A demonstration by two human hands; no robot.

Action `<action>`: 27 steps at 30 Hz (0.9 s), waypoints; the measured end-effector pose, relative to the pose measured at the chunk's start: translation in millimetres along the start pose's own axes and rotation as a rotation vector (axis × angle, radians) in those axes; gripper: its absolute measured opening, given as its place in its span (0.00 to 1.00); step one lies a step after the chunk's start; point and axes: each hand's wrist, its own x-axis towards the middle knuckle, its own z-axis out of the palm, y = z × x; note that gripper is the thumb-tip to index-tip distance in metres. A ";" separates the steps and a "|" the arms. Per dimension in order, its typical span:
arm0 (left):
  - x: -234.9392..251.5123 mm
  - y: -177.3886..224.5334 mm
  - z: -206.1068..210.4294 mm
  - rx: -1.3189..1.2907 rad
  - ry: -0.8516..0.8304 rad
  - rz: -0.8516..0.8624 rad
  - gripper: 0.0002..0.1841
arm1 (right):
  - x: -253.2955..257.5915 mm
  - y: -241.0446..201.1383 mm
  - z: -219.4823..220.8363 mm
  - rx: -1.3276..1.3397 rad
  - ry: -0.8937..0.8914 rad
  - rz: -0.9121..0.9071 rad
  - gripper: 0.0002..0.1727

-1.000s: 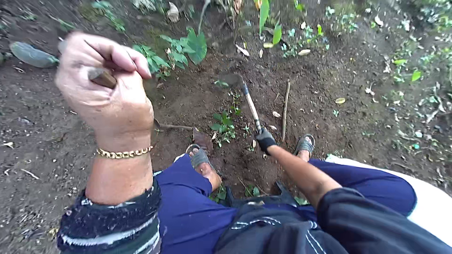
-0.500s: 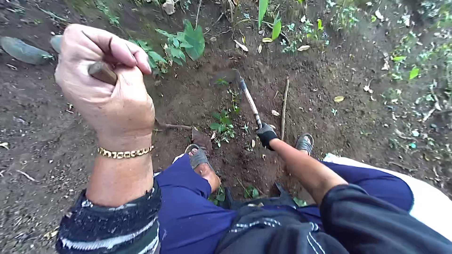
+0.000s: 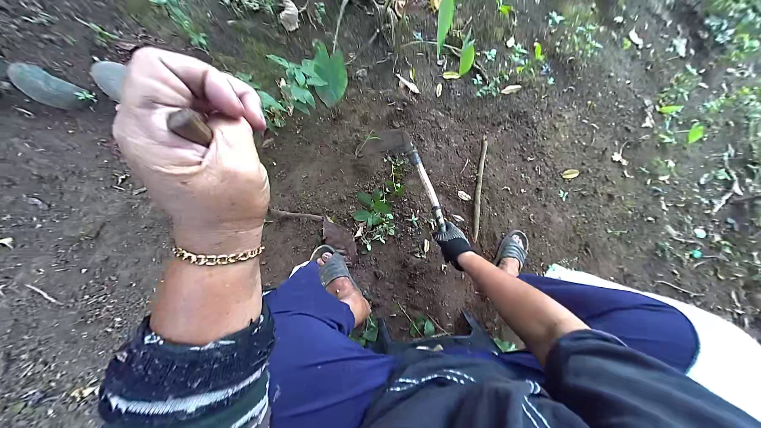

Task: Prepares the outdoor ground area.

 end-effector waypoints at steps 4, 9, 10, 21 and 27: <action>-1.0 -1.5 2.3 -0.023 0.000 0.017 0.12 | 30.5 -31.4 24.1 0.326 0.113 -0.008 0.27; -2.7 4.7 4.4 -0.009 -0.030 -0.038 0.11 | 35.0 -50.4 39.9 0.166 -0.006 -0.091 0.27; -0.4 2.7 4.4 -0.012 -0.006 -0.022 0.12 | 33.5 -41.6 37.5 0.050 -0.071 -0.100 0.27; -27.2 17.7 -50.9 0.215 0.181 -0.122 0.07 | 17.1 32.0 16.3 0.099 -0.008 0.006 0.27; 9.3 94.2 -30.8 0.556 0.266 -0.480 0.14 | -34.1 64.4 51.3 -0.053 -0.203 0.069 0.26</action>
